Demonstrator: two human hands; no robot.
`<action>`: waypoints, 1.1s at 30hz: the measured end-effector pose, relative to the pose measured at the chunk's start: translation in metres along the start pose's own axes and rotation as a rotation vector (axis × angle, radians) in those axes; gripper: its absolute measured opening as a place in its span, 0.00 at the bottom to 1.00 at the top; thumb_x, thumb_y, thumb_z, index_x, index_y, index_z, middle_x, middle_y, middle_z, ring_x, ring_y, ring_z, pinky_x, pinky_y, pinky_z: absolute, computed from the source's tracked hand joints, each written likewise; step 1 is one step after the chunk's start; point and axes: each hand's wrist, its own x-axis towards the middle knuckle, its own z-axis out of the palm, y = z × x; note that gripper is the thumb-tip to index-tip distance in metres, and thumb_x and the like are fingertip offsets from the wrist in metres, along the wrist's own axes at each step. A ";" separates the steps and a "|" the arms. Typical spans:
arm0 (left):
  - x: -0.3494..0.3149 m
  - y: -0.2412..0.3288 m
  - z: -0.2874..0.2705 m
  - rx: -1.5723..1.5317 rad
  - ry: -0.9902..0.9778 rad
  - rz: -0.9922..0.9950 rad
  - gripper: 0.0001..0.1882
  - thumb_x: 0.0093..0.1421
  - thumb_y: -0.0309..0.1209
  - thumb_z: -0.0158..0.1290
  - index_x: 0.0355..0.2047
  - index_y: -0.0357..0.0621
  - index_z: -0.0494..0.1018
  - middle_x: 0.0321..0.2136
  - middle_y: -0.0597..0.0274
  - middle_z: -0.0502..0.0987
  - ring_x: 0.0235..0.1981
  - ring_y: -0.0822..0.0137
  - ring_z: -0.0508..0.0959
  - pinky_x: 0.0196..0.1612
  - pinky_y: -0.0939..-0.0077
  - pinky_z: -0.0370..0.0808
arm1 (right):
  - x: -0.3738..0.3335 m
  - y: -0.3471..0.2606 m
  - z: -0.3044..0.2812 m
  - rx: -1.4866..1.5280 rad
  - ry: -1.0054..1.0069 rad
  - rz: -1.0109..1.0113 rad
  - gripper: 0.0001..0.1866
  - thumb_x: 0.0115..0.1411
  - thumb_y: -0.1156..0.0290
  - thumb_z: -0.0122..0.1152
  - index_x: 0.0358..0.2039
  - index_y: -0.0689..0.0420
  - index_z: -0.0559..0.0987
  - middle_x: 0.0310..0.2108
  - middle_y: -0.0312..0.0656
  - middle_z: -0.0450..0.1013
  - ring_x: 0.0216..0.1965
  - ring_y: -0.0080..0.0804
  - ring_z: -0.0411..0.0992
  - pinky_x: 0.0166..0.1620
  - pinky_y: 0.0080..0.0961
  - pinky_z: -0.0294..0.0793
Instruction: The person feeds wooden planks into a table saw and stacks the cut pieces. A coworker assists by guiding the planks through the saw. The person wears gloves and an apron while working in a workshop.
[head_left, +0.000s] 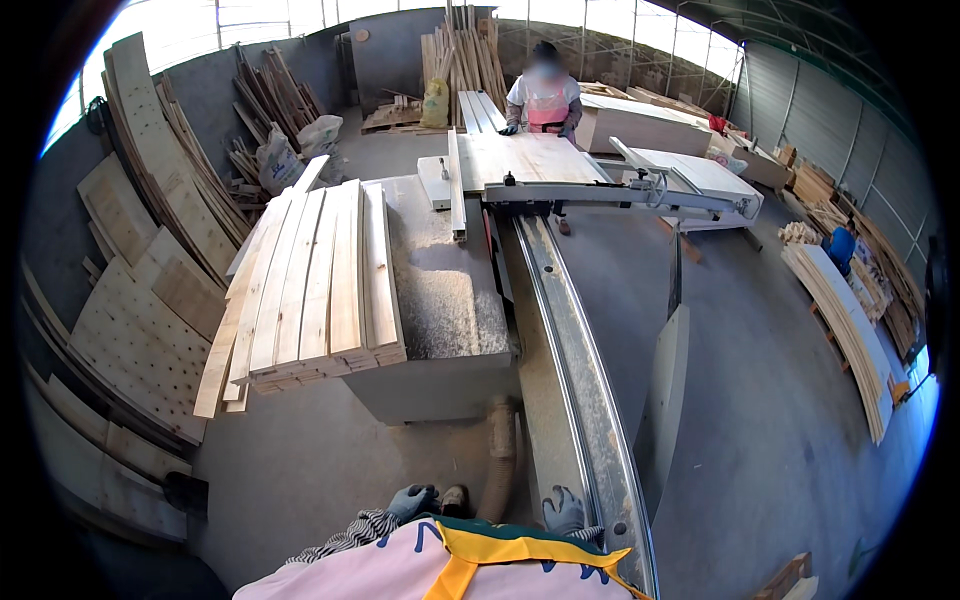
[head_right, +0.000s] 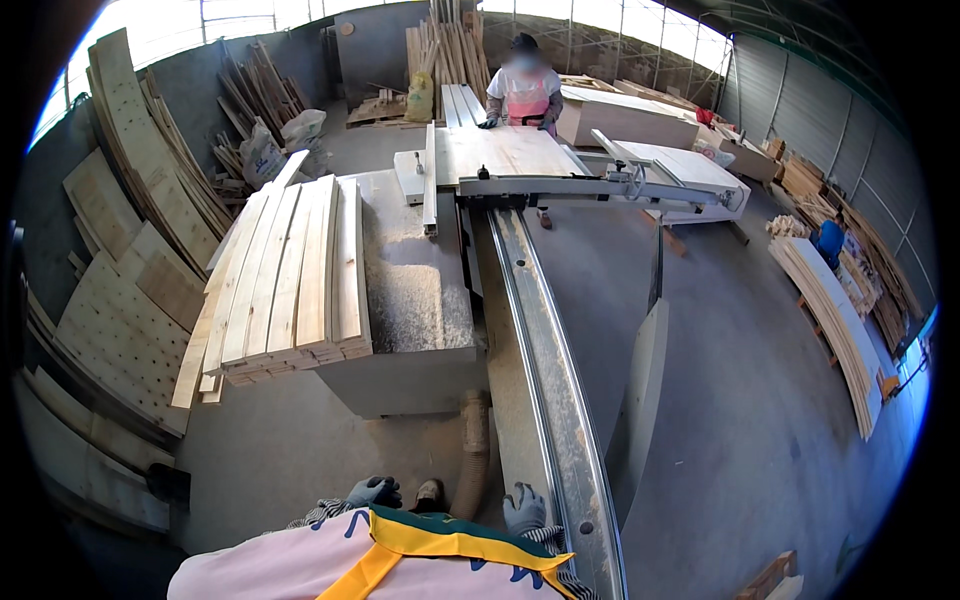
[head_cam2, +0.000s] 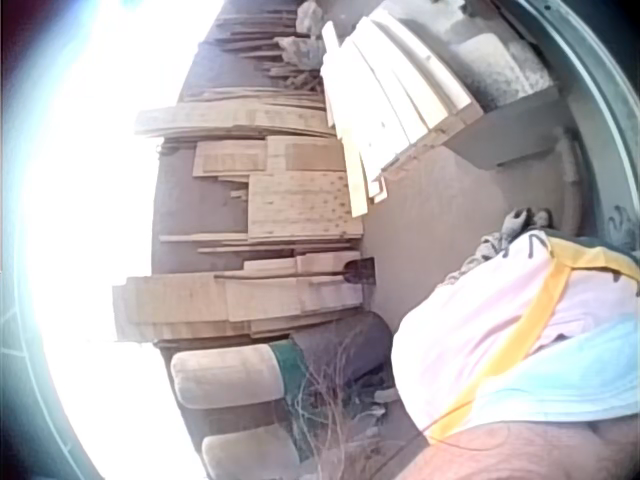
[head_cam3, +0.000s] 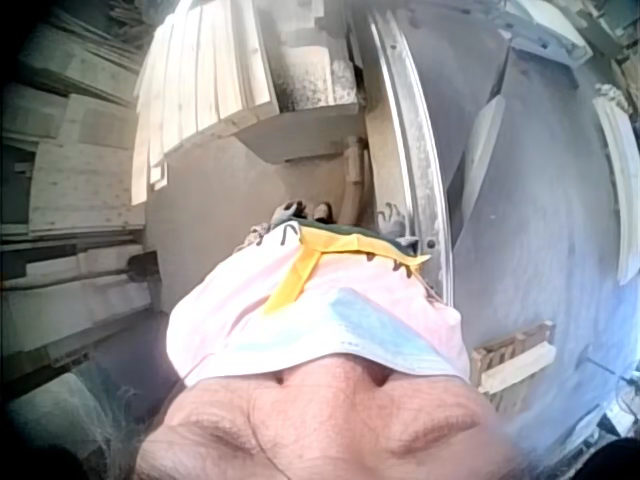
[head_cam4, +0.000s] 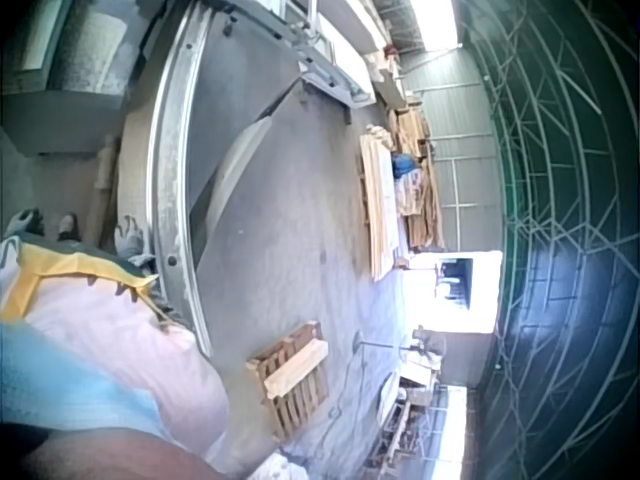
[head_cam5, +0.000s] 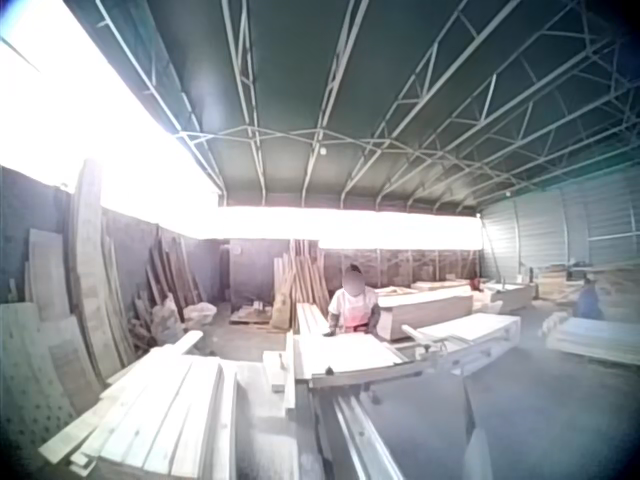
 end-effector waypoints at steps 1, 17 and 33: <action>0.003 -0.002 -0.002 -0.002 -0.002 -0.006 0.16 0.62 0.36 0.51 0.42 0.33 0.72 0.31 0.52 0.78 0.30 0.63 0.79 0.36 0.72 0.76 | -0.001 -0.001 0.000 0.000 -0.006 0.003 0.23 0.53 0.60 0.59 0.48 0.55 0.73 0.47 0.48 0.71 0.50 0.48 0.66 0.55 0.39 0.64; 0.023 -0.023 -0.013 0.125 -0.024 0.000 0.17 0.61 0.37 0.51 0.40 0.35 0.74 0.28 0.54 0.79 0.28 0.66 0.79 0.35 0.74 0.75 | -0.001 0.016 0.014 0.019 -0.031 0.061 0.23 0.51 0.62 0.60 0.48 0.58 0.74 0.49 0.50 0.71 0.52 0.48 0.66 0.57 0.38 0.62; 0.026 -0.020 -0.012 0.182 0.013 -0.053 0.17 0.61 0.39 0.50 0.40 0.36 0.74 0.29 0.54 0.80 0.30 0.65 0.79 0.37 0.74 0.75 | 0.004 0.013 0.016 0.041 -0.068 0.049 0.24 0.51 0.60 0.60 0.48 0.56 0.74 0.47 0.49 0.71 0.50 0.48 0.67 0.55 0.38 0.64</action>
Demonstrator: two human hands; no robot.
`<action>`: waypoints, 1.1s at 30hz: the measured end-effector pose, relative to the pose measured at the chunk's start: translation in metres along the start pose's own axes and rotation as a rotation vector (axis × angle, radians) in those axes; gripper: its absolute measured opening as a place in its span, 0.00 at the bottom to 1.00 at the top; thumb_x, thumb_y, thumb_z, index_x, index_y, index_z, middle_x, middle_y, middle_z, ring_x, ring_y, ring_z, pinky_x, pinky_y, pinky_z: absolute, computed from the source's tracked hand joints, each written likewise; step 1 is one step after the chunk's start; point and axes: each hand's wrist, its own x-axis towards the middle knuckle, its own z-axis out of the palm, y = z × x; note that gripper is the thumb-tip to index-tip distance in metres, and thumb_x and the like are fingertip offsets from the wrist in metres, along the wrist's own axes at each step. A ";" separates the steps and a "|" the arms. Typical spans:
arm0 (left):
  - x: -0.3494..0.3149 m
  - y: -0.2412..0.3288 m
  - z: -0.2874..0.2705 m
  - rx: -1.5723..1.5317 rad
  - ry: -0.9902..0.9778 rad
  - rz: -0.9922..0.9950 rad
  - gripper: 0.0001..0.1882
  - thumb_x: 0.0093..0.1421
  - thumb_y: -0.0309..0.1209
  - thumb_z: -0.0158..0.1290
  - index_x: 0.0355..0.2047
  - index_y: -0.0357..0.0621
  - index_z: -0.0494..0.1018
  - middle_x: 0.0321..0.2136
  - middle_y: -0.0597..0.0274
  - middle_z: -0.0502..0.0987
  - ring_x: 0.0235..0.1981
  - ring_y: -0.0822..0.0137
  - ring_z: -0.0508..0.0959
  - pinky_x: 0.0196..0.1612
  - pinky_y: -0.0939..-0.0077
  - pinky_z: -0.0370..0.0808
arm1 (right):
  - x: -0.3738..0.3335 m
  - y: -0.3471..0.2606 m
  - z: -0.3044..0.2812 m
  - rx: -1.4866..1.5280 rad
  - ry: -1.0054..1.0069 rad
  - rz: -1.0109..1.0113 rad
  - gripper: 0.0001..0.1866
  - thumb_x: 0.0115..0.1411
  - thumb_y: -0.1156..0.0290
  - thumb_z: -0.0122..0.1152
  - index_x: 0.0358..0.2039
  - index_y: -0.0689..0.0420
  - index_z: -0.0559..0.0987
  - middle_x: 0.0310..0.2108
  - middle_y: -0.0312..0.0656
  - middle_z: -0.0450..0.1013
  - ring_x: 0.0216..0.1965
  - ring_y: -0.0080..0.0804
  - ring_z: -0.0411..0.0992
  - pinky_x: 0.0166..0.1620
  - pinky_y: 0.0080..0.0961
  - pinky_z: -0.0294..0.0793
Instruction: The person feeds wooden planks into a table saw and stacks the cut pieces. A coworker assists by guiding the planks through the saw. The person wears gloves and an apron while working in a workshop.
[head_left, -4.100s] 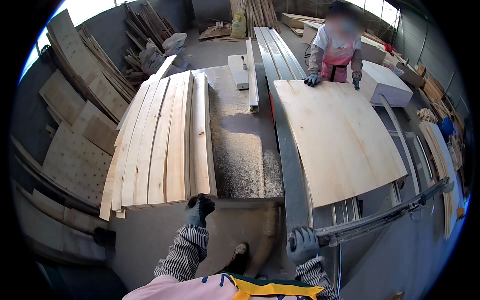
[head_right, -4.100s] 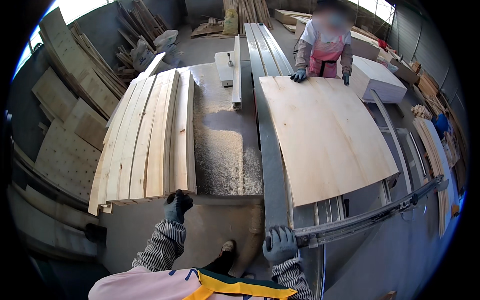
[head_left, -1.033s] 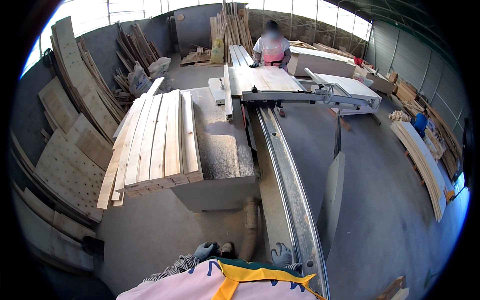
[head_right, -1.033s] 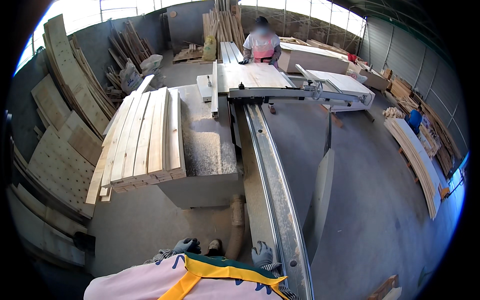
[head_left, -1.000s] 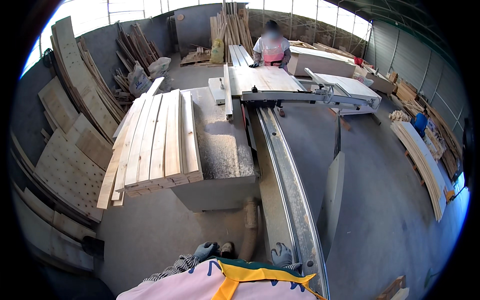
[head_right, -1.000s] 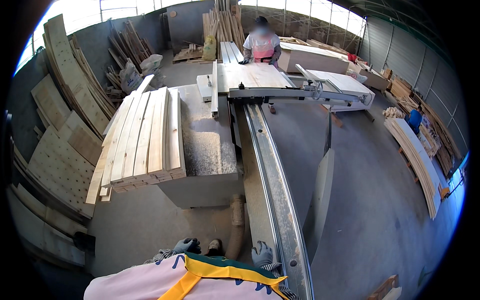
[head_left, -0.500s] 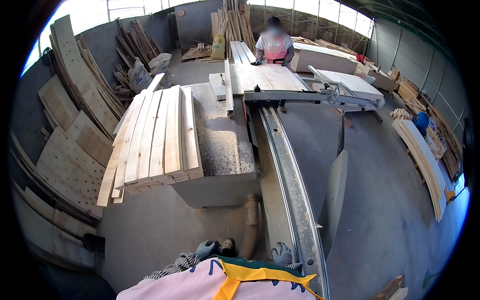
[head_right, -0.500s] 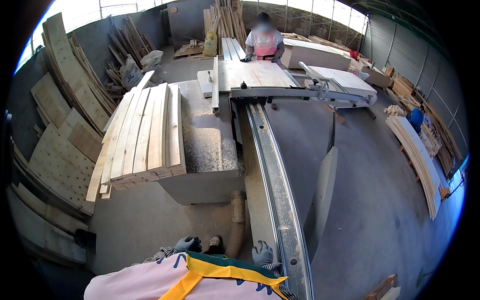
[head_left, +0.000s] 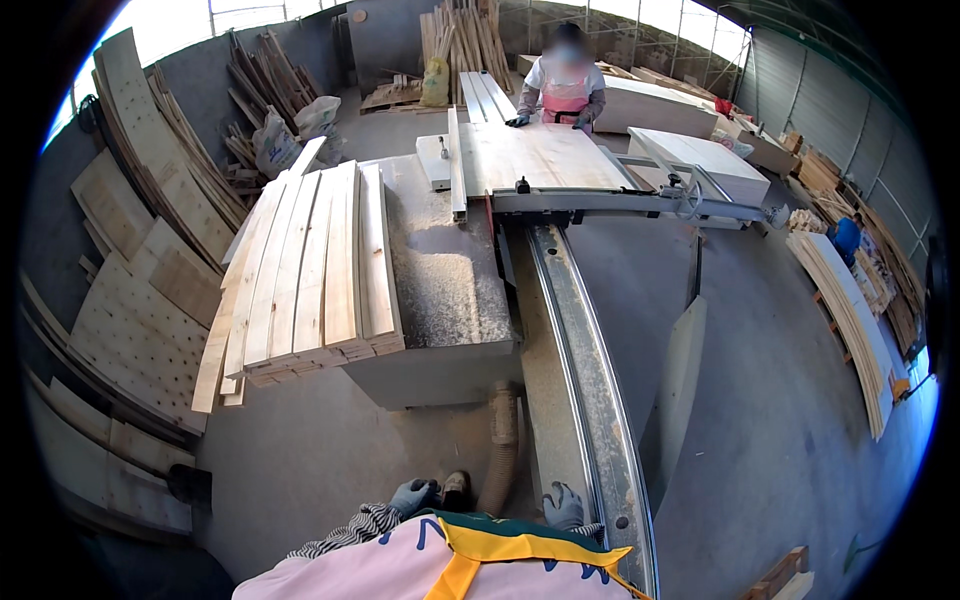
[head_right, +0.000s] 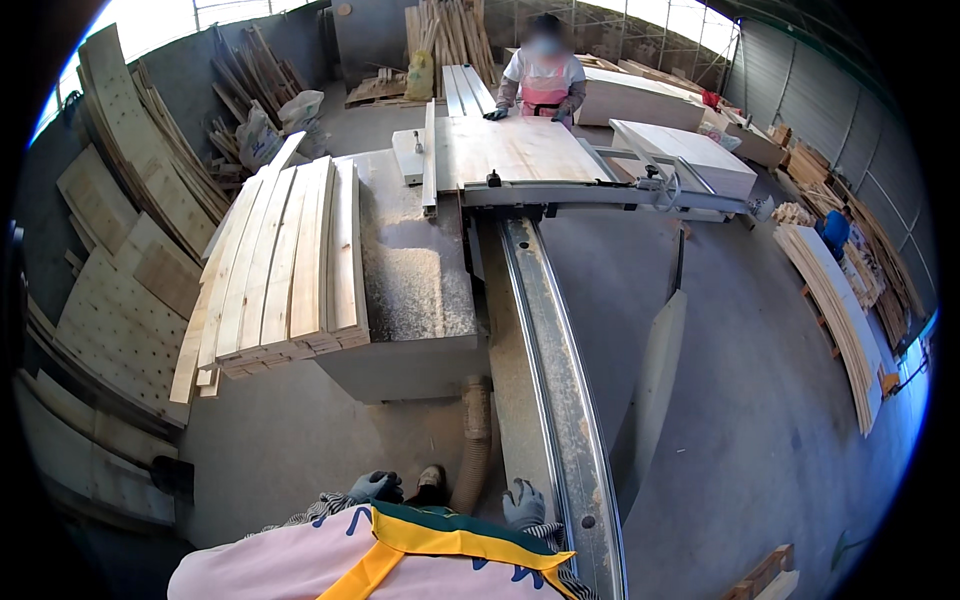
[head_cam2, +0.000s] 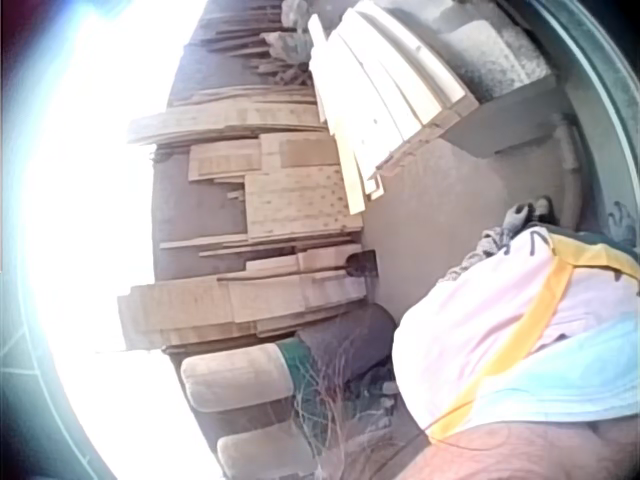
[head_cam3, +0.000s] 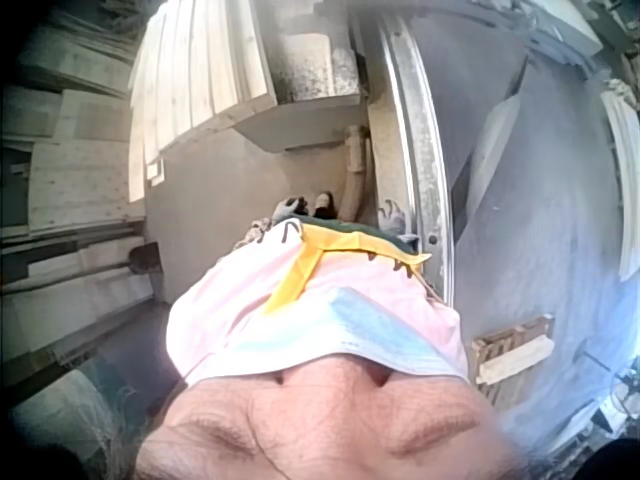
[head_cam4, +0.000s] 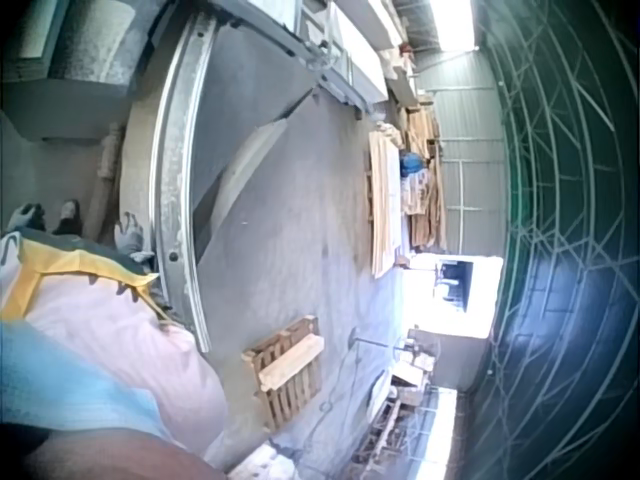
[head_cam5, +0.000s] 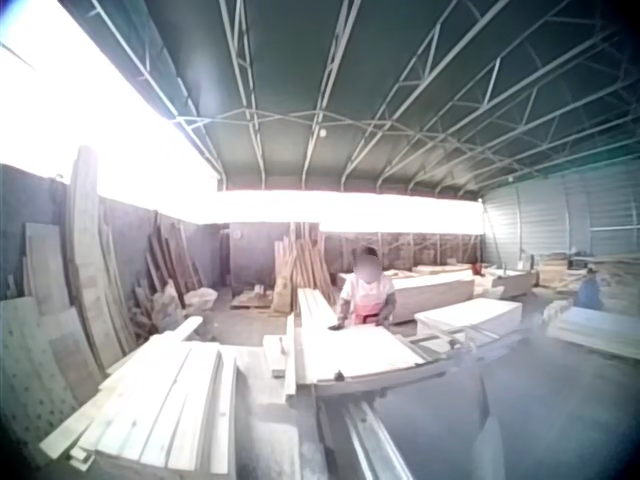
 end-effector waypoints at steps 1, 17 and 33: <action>0.000 0.000 -0.002 0.004 0.001 -0.004 0.17 0.61 0.39 0.50 0.40 0.36 0.74 0.29 0.54 0.80 0.30 0.65 0.79 0.37 0.74 0.75 | 0.002 -0.001 0.001 0.001 -0.010 -0.001 0.24 0.51 0.61 0.60 0.48 0.56 0.74 0.48 0.50 0.71 0.50 0.48 0.67 0.55 0.38 0.64; 0.008 0.007 -0.041 -0.271 0.043 -0.099 0.19 0.62 0.37 0.52 0.44 0.32 0.70 0.35 0.47 0.77 0.33 0.59 0.79 0.39 0.69 0.77 | 0.230 -0.109 -0.042 -0.161 0.031 -0.331 0.23 0.54 0.63 0.59 0.49 0.59 0.72 0.49 0.50 0.69 0.51 0.47 0.66 0.56 0.36 0.63; 0.041 0.042 -0.075 -0.252 0.213 -0.318 0.15 0.64 0.35 0.47 0.44 0.34 0.68 0.33 0.44 0.78 0.33 0.52 0.80 0.37 0.62 0.79 | 0.534 -0.288 -0.011 -0.560 0.008 -0.454 0.31 0.57 0.57 0.51 0.59 0.56 0.62 0.59 0.51 0.59 0.62 0.49 0.54 0.64 0.42 0.52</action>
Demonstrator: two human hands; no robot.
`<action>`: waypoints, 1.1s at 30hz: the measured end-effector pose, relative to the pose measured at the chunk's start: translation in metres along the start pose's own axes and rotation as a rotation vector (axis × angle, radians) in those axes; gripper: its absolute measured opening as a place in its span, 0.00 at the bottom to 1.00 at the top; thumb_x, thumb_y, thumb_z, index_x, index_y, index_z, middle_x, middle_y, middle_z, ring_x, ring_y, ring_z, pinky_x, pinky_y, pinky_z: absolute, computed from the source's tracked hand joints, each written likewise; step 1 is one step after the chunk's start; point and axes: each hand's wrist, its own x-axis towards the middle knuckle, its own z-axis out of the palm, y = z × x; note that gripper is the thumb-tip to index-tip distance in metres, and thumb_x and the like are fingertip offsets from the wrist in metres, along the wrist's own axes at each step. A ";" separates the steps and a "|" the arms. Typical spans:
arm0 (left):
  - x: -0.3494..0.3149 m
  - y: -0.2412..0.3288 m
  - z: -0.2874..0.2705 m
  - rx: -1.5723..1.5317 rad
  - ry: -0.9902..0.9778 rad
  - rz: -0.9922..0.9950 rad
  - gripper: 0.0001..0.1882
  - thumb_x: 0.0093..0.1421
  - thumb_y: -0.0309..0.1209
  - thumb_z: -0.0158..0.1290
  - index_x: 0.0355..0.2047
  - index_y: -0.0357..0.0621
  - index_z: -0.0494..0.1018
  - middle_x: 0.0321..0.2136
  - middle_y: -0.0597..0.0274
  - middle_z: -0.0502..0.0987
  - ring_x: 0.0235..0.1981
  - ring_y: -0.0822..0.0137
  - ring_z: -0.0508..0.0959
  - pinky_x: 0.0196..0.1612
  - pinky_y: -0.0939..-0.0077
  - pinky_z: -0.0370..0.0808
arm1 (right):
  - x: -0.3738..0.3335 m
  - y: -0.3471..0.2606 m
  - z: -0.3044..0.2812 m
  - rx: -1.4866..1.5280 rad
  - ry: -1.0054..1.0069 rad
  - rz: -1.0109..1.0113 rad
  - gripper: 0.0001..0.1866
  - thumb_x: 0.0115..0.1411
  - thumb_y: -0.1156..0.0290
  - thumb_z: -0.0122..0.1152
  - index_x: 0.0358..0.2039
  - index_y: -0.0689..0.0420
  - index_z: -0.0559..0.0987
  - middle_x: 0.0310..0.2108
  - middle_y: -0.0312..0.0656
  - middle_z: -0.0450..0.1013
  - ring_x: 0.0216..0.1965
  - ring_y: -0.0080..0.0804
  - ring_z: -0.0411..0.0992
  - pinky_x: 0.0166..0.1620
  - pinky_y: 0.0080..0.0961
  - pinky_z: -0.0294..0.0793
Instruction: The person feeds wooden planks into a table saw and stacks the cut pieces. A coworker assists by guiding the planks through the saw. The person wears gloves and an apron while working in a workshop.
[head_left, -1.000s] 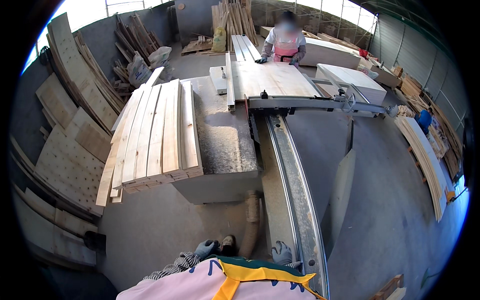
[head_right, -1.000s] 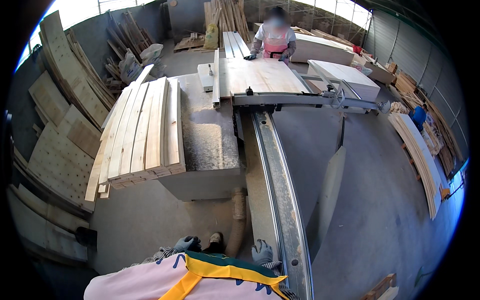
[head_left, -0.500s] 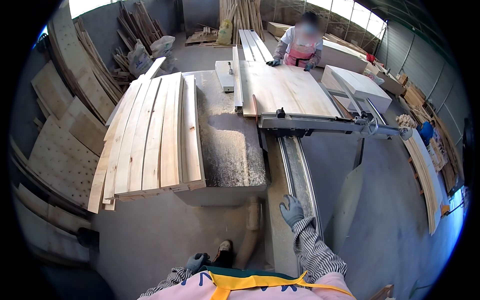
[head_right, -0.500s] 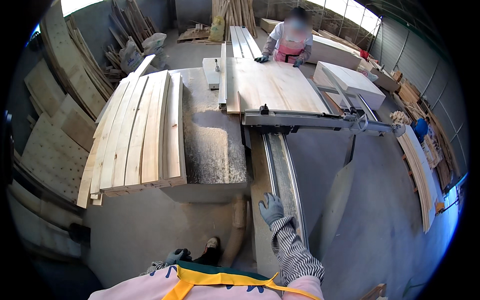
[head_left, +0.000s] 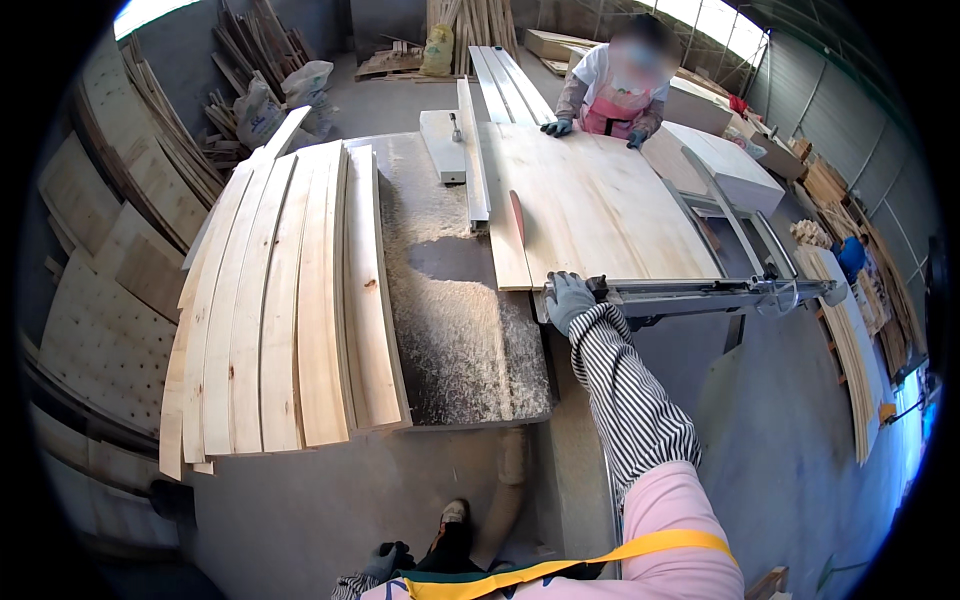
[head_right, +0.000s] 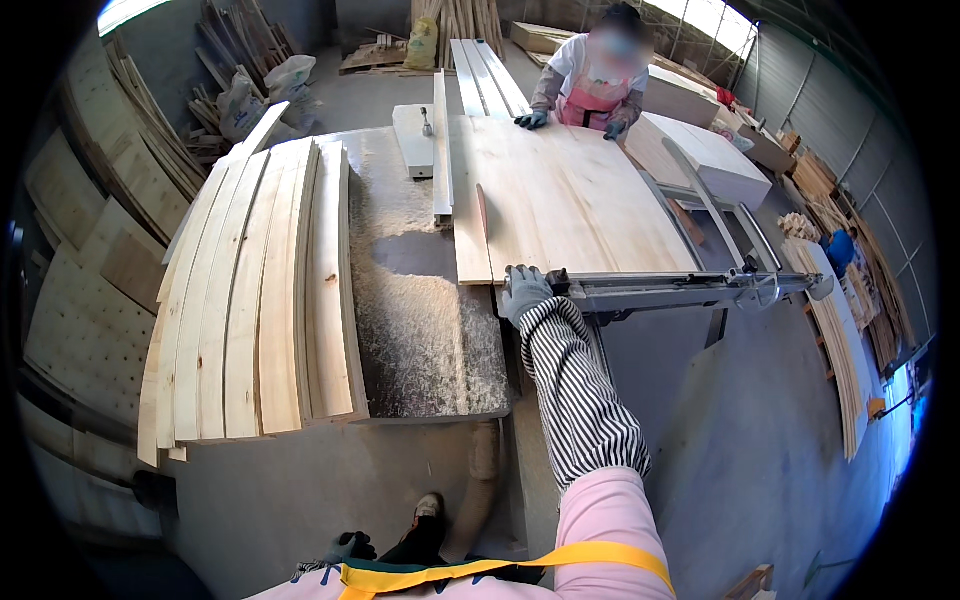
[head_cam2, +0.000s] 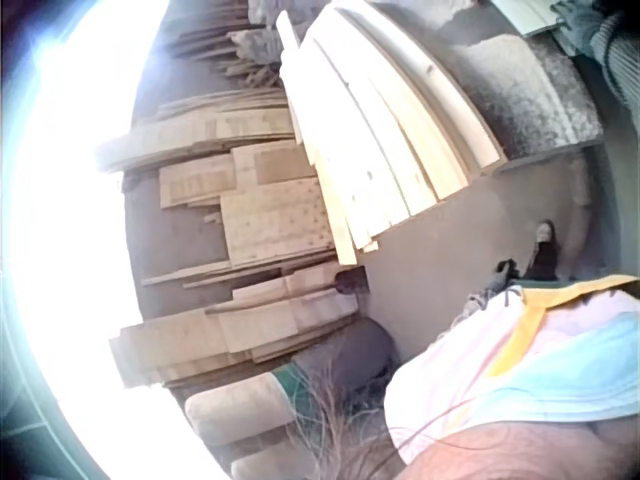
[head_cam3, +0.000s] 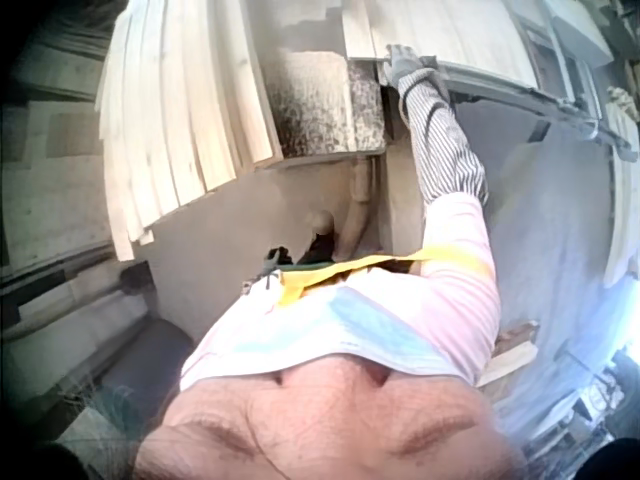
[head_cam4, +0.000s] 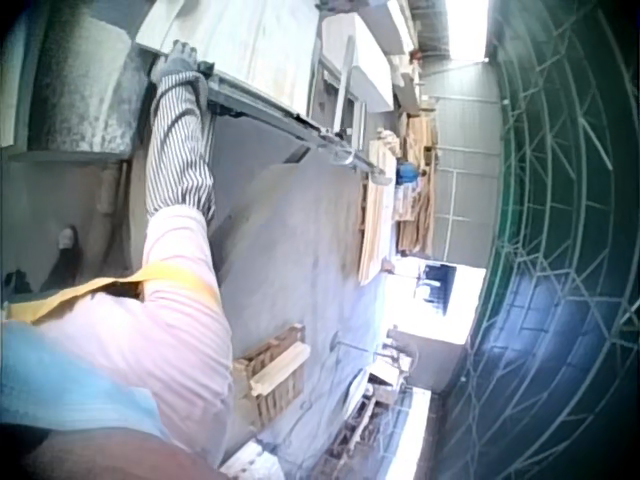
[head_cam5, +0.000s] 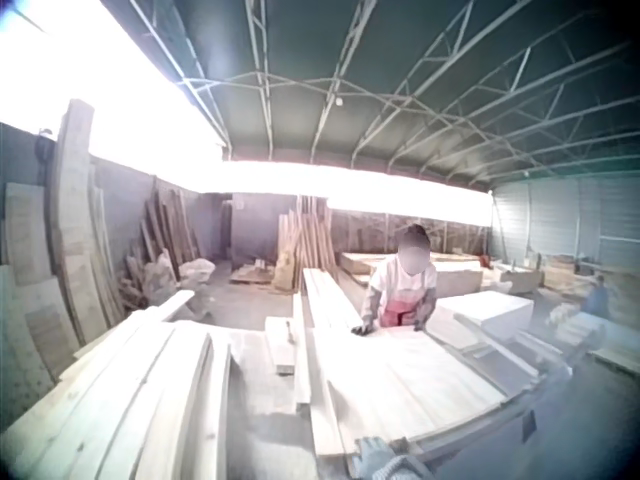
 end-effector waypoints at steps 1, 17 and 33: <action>0.001 0.004 0.000 0.025 0.006 -0.017 0.15 0.64 0.34 0.47 0.44 0.34 0.68 0.33 0.44 0.77 0.32 0.52 0.80 0.36 0.62 0.79 | 0.005 0.004 0.005 0.000 0.000 -0.016 0.30 0.57 0.57 0.51 0.59 0.55 0.62 0.59 0.50 0.60 0.63 0.49 0.53 0.64 0.43 0.52; 0.032 0.114 0.141 0.186 -0.341 0.238 0.13 0.63 0.35 0.49 0.42 0.39 0.69 0.30 0.56 0.76 0.30 0.65 0.77 0.34 0.73 0.77 | -0.107 -0.017 -0.016 -0.166 -0.252 0.077 0.28 0.53 0.49 0.53 0.47 0.58 0.74 0.47 0.43 0.70 0.52 0.36 0.65 0.57 0.34 0.58; 0.053 0.177 0.273 -0.126 -0.286 0.356 0.34 0.58 0.62 0.44 0.36 0.38 0.74 0.30 0.57 0.76 0.27 0.65 0.74 0.33 0.73 0.72 | -0.322 -0.018 -0.017 -0.084 -0.147 0.014 0.29 0.47 0.52 0.55 0.46 0.58 0.74 0.52 0.48 0.68 0.52 0.36 0.65 0.58 0.38 0.54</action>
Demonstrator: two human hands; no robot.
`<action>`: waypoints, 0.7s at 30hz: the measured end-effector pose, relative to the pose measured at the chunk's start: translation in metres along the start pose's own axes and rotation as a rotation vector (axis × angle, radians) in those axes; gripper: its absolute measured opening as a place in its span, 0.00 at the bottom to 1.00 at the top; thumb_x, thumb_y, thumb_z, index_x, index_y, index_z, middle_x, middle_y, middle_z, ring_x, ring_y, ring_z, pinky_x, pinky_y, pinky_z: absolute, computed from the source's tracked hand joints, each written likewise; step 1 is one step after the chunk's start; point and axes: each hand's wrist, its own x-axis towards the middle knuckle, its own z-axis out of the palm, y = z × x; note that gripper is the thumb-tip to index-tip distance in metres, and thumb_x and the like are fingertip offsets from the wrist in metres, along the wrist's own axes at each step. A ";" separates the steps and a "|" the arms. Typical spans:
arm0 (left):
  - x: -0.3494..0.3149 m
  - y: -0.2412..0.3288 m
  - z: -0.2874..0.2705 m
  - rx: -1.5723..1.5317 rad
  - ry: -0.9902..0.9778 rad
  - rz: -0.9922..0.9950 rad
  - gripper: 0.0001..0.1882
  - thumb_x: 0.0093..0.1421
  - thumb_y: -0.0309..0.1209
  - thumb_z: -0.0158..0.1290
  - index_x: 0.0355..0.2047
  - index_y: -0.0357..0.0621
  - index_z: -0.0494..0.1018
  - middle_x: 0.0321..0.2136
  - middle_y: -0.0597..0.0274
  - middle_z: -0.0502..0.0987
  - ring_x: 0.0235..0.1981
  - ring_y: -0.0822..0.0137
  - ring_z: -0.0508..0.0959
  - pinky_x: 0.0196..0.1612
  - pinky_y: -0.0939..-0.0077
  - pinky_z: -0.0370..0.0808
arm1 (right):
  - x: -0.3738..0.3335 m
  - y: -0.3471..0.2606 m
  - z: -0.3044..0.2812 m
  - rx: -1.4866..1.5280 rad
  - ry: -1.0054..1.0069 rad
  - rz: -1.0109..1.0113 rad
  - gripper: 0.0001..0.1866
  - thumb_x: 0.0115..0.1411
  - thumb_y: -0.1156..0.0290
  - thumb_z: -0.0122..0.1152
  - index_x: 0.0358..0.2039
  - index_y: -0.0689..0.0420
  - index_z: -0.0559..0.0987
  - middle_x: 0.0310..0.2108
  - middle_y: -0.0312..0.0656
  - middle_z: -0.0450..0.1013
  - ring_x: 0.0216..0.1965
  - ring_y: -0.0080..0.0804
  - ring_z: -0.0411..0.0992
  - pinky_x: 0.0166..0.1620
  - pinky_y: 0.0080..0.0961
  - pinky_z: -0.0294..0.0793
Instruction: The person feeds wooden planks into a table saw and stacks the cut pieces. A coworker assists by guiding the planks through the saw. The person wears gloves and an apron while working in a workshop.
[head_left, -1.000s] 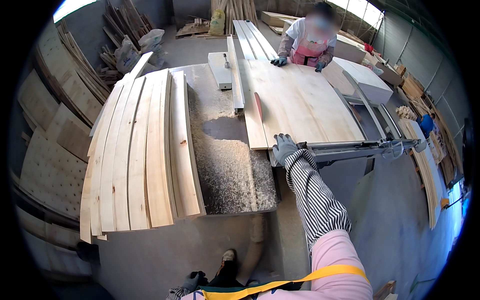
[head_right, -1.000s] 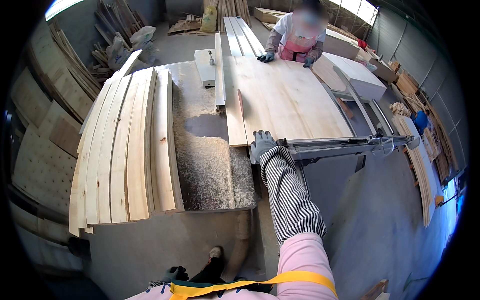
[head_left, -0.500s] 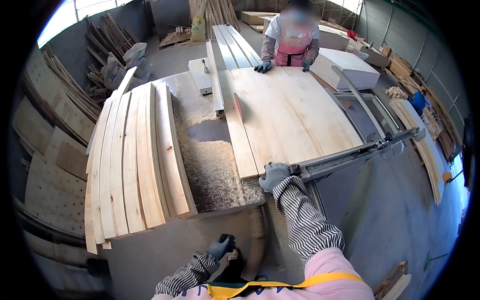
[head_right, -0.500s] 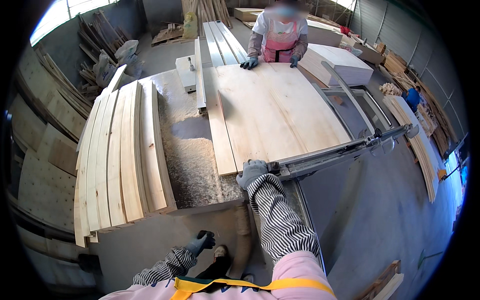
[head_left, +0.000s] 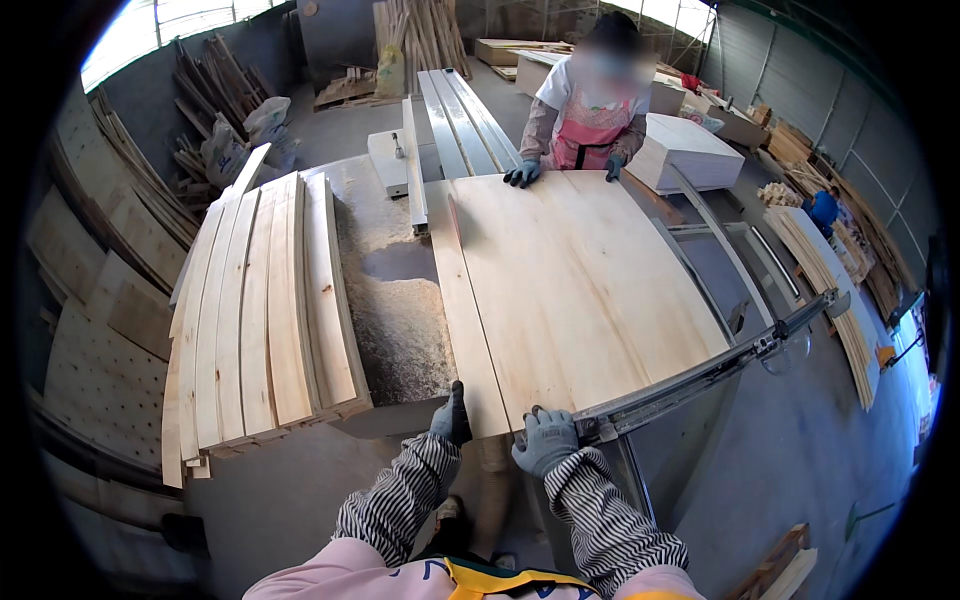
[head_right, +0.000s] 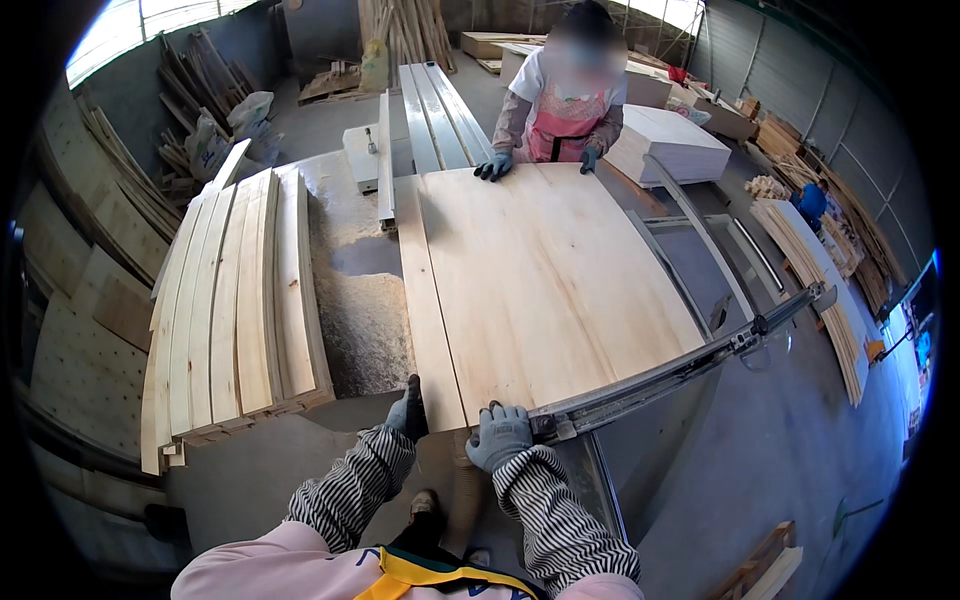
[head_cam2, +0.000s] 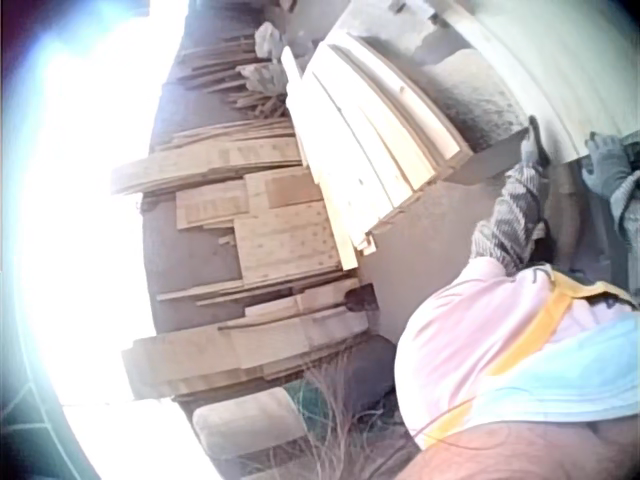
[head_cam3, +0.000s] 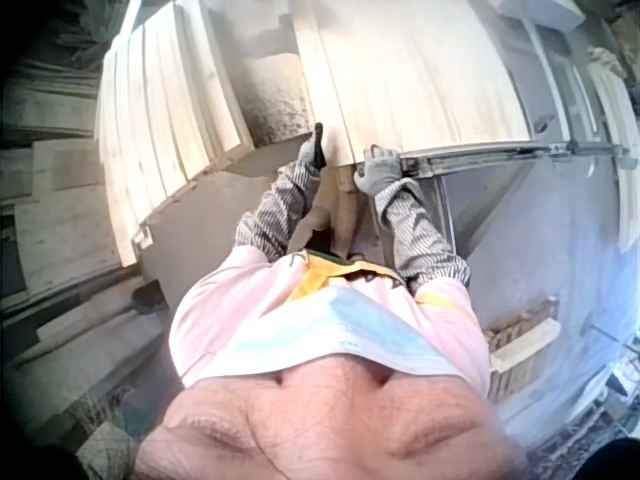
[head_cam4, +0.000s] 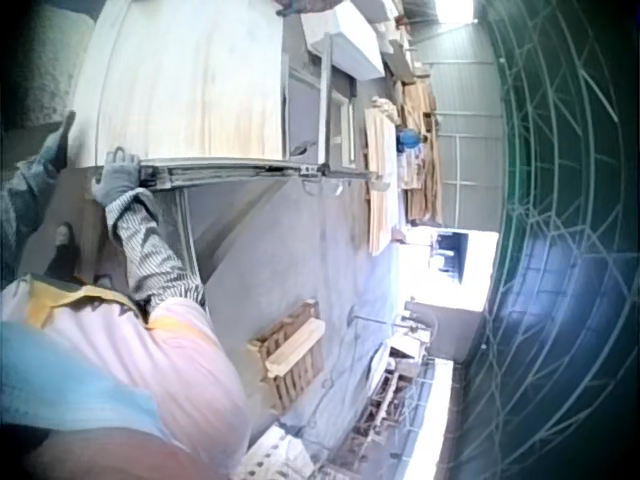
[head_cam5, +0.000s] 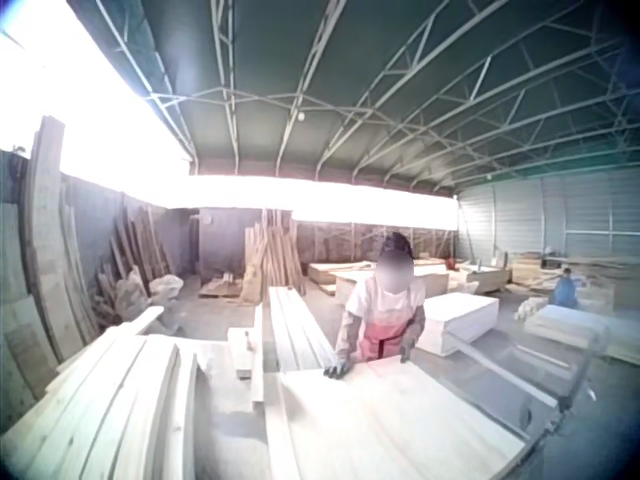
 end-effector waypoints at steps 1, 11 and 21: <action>-0.021 0.003 0.010 0.186 0.069 0.093 0.34 0.57 0.62 0.46 0.35 0.37 0.74 0.28 0.57 0.76 0.26 0.67 0.74 0.32 0.74 0.72 | -0.015 -0.001 0.000 -0.001 0.008 -0.005 0.30 0.47 0.51 0.55 0.46 0.58 0.74 0.52 0.48 0.68 0.53 0.36 0.64 0.58 0.37 0.54; -0.123 -0.118 0.000 0.343 0.170 0.284 0.22 0.60 0.46 0.53 0.34 0.34 0.72 0.24 0.58 0.76 0.24 0.70 0.71 0.30 0.71 0.69 | -0.144 -0.005 0.005 0.066 -0.017 0.008 0.23 0.50 0.53 0.54 0.41 0.57 0.74 0.43 0.46 0.72 0.48 0.38 0.67 0.54 0.39 0.58; -0.262 -0.125 -0.049 0.479 0.245 0.336 0.21 0.59 0.45 0.54 0.33 0.34 0.72 0.24 0.58 0.75 0.26 0.71 0.70 0.31 0.75 0.68 | -0.149 0.005 0.029 0.030 -0.054 0.447 0.37 0.50 0.56 0.59 0.60 0.50 0.59 0.60 0.48 0.55 0.60 0.46 0.52 0.60 0.47 0.53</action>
